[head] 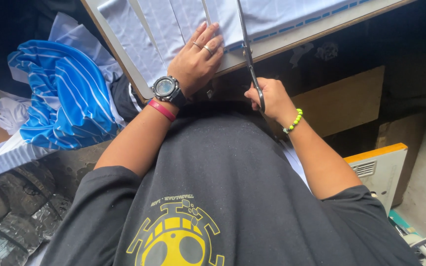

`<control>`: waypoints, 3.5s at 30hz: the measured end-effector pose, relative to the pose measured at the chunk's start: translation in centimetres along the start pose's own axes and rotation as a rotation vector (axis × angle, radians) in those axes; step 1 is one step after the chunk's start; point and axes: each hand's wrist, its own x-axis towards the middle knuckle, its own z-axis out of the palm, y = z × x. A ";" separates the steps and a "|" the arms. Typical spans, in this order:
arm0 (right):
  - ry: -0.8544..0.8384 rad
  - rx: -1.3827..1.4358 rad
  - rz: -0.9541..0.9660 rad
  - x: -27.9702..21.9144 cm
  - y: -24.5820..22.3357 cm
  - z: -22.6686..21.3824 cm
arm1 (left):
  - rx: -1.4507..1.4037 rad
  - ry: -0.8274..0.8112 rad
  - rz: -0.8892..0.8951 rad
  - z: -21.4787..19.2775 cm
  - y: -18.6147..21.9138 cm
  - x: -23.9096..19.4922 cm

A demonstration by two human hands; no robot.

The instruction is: Cutting multiple strips of light blue fabric from a folded piece using large fabric scissors

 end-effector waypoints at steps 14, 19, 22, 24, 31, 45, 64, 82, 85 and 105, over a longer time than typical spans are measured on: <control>-0.034 -0.039 0.063 2.3 -3.2 -1.7 | -0.018 -0.021 -0.011 0.0 -0.1 0.0; 0.018 0.094 0.055 1.9 -3.7 -1.5 | -0.014 -0.003 -0.011 0.0 0.1 -0.1; -0.014 0.099 0.047 2.4 -4.0 -2.0 | -0.030 -0.028 -0.019 0.1 -0.1 0.0; -0.047 0.086 0.074 2.8 -4.1 -2.3 | -0.028 0.001 -0.013 0.0 0.0 0.1; -0.052 0.074 0.109 4.6 -6.0 -2.8 | -0.024 -0.020 -0.014 -0.3 0.0 0.2; 0.011 0.214 -0.099 6.8 -4.5 -2.8 | 0.157 0.135 0.001 0.3 0.3 1.0; -0.158 0.012 -0.041 -5.2 6.6 -12.0 | 0.434 0.025 0.000 -0.3 2.6 2.3; -0.207 -0.101 0.105 -3.4 7.3 -7.0 | 0.034 0.026 -0.102 3.5 2.5 5.0; -0.187 -0.077 0.175 -3.2 5.9 -6.0 | 0.050 0.009 -0.104 3.7 2.5 4.5; -0.156 -0.111 0.143 -2.8 6.1 -5.2 | 0.054 0.008 -0.055 3.5 2.2 4.4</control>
